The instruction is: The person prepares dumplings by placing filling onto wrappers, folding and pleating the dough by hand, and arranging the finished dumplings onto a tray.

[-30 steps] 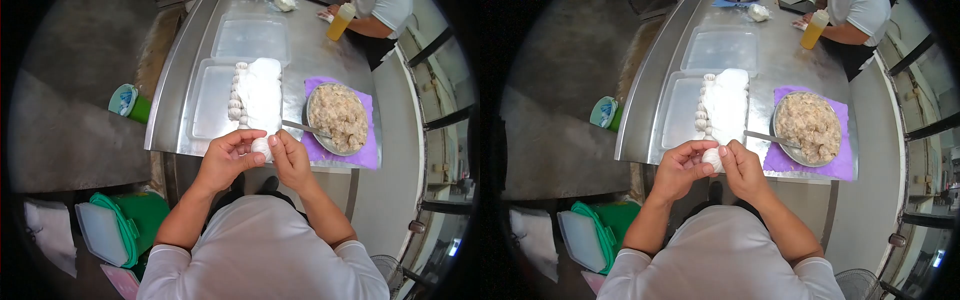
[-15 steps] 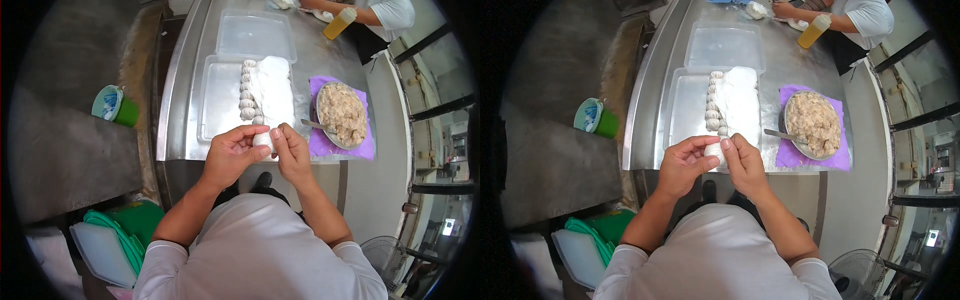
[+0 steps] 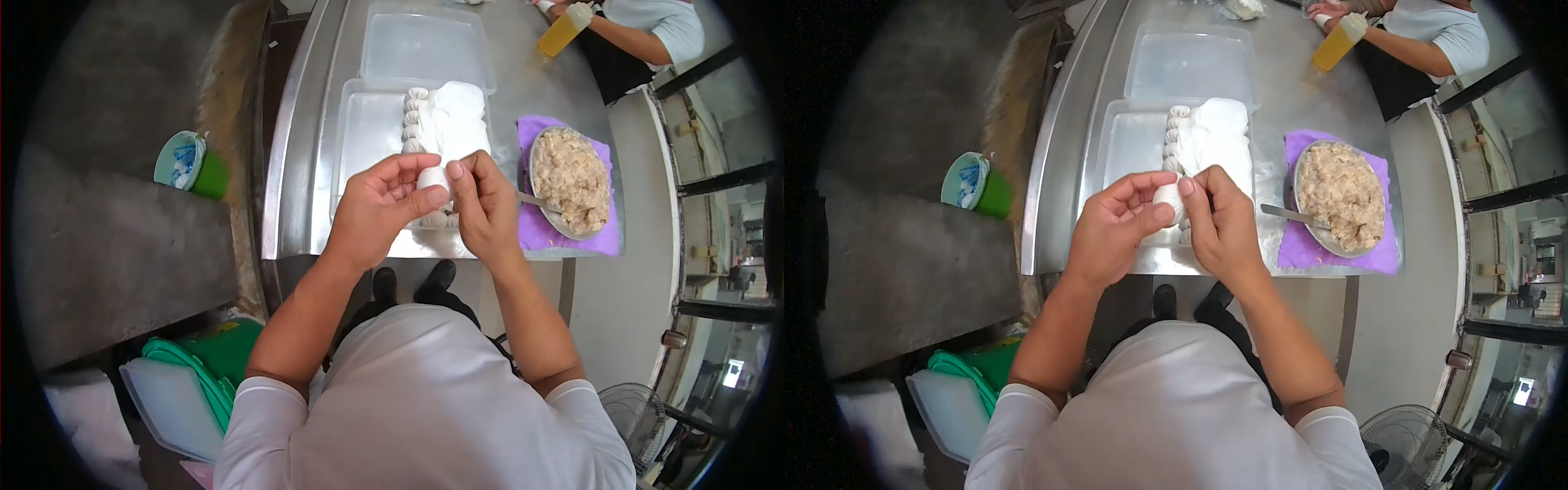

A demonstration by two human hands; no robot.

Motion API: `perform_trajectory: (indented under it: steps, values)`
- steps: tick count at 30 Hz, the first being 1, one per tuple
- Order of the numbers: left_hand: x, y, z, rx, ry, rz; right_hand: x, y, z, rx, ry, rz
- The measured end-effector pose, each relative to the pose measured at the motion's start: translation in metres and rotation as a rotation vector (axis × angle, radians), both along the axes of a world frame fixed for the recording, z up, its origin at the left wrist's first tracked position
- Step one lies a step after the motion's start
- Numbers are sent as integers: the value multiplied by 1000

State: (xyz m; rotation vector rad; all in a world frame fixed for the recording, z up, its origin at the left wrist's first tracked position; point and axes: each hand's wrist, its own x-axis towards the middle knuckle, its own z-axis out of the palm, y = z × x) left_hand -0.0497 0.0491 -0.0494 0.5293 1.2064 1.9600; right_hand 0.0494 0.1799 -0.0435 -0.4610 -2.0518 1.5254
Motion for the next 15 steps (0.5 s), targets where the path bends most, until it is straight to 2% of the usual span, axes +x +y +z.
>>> perform_trajectory:
  steps: [1,3,5,6,7,8,9,11,13,15]
  values:
    - [-4,1,1,-18,-10,-27,-3,4,-2,-14,1,4]
    - [-14,1,-7,-96,-5,-37,-9,17,-5,-202,-42,101]
    - [-25,-2,-15,-263,123,106,-12,35,-14,-236,-132,123]
    - [-30,-5,-23,-272,246,177,-15,40,-22,199,-130,58]
    - [-35,-9,-29,-277,245,181,-16,45,-28,632,-125,-10]
    - [-38,-13,-34,-389,343,173,-15,51,-34,626,-266,67]
    - [-41,-16,-39,-499,442,163,-18,50,-36,620,-267,73]
    - [-45,-15,-55,-514,483,159,-30,45,-46,958,-378,32]
    - [-41,-13,-54,-660,805,124,-44,46,-64,922,-483,94]
    - [-41,-9,-59,-691,847,92,-56,49,-78,1052,-574,130]
